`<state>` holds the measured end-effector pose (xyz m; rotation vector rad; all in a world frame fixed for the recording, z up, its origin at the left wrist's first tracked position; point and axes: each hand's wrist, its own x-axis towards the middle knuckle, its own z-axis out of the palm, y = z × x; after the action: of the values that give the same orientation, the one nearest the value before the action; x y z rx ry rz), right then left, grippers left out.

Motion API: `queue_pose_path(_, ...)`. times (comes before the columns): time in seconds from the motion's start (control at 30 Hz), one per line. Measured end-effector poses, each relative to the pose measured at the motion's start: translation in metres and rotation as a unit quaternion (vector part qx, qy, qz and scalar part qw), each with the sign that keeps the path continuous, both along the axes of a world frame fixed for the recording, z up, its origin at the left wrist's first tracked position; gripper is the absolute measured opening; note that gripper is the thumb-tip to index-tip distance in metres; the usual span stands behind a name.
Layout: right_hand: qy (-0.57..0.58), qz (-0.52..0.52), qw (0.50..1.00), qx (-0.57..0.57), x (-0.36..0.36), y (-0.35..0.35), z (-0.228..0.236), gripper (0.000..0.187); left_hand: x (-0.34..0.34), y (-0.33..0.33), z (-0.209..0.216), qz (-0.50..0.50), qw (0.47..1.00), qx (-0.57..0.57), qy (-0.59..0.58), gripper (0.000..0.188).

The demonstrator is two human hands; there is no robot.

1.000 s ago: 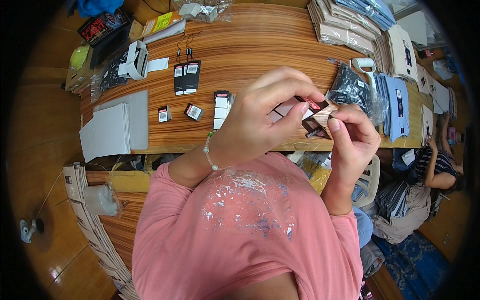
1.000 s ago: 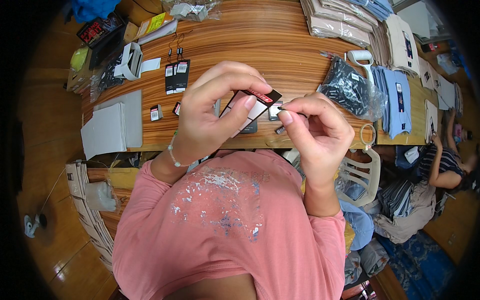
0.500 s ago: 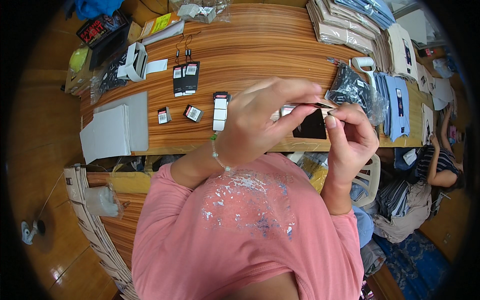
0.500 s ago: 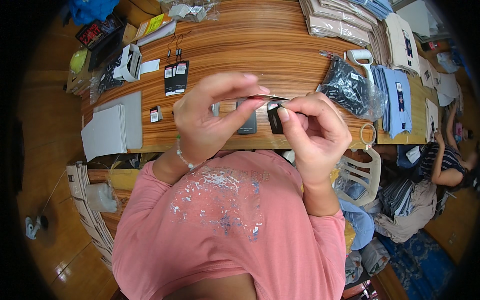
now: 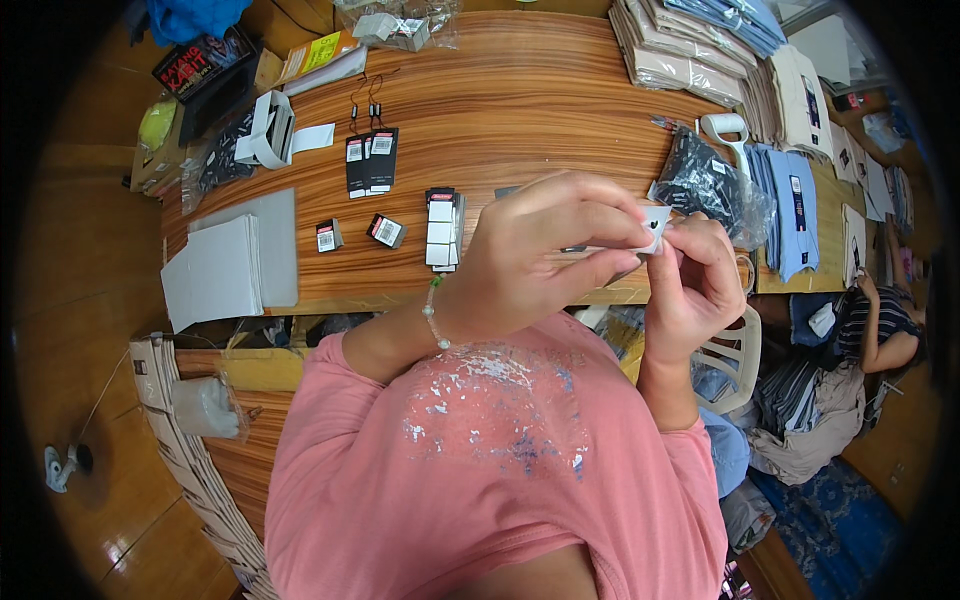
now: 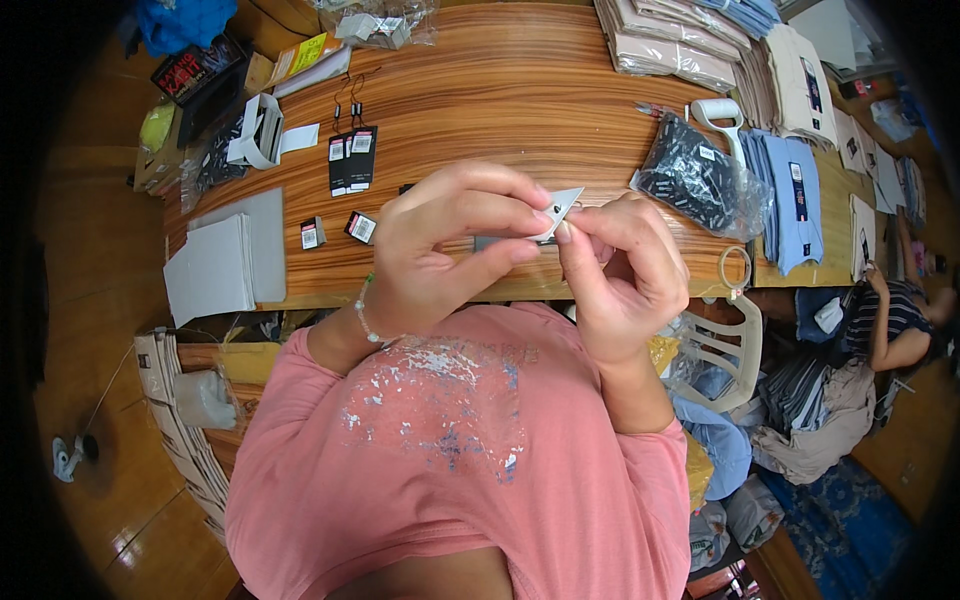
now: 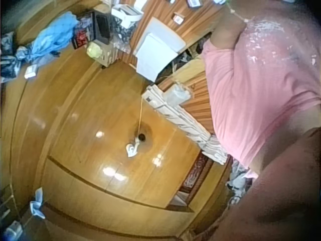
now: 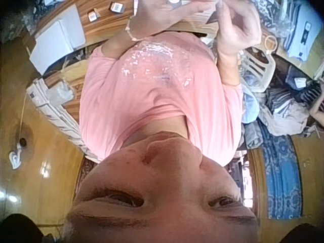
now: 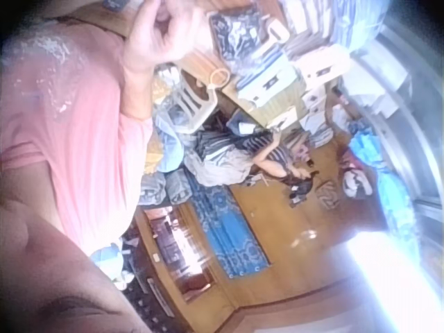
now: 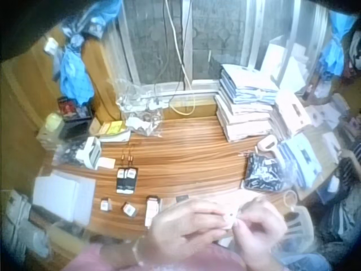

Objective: The person attaches plastic security fasteners and hang tags to fabric labels by hand, then places the tagged items into organized stacks on a wooden work surface.

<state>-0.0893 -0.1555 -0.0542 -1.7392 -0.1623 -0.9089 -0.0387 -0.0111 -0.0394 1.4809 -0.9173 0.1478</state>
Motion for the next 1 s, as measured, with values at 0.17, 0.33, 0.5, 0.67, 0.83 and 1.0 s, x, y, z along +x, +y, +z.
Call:
queue_pose_path(0.17,-0.002,0.015,1.000,-0.008,0.000,0.003,0.001,0.013,0.004,0.001,-0.009,-0.084,0.973,-0.067,0.202,0.013)
queue_pose_path(0.33,0.033,0.028,0.999,-0.028,-0.001,0.003,0.001,0.014,0.016,0.006,-0.011,-0.162,0.935,-0.069,0.307,0.012)
queue_pose_path(0.5,0.084,0.082,0.992,-0.044,-0.003,-0.002,0.010,0.015,0.024,0.009,-0.019,-0.224,0.910,-0.084,0.338,0.015)
queue_pose_path(0.67,0.145,0.151,0.964,0.167,-0.001,-0.007,-0.001,0.025,0.024,0.006,-0.018,-0.217,0.906,-0.060,0.359,0.015)
queue_pose_path(0.83,0.226,0.233,0.925,0.200,0.006,-0.013,0.002,0.024,0.026,0.005,-0.030,-0.236,0.885,-0.072,0.396,0.012)
queue_pose_path(1.0,0.263,0.293,0.888,0.240,0.009,-0.018,-0.004,0.020,0.027,0.002,-0.041,-0.248,0.878,-0.065,0.404,0.011)
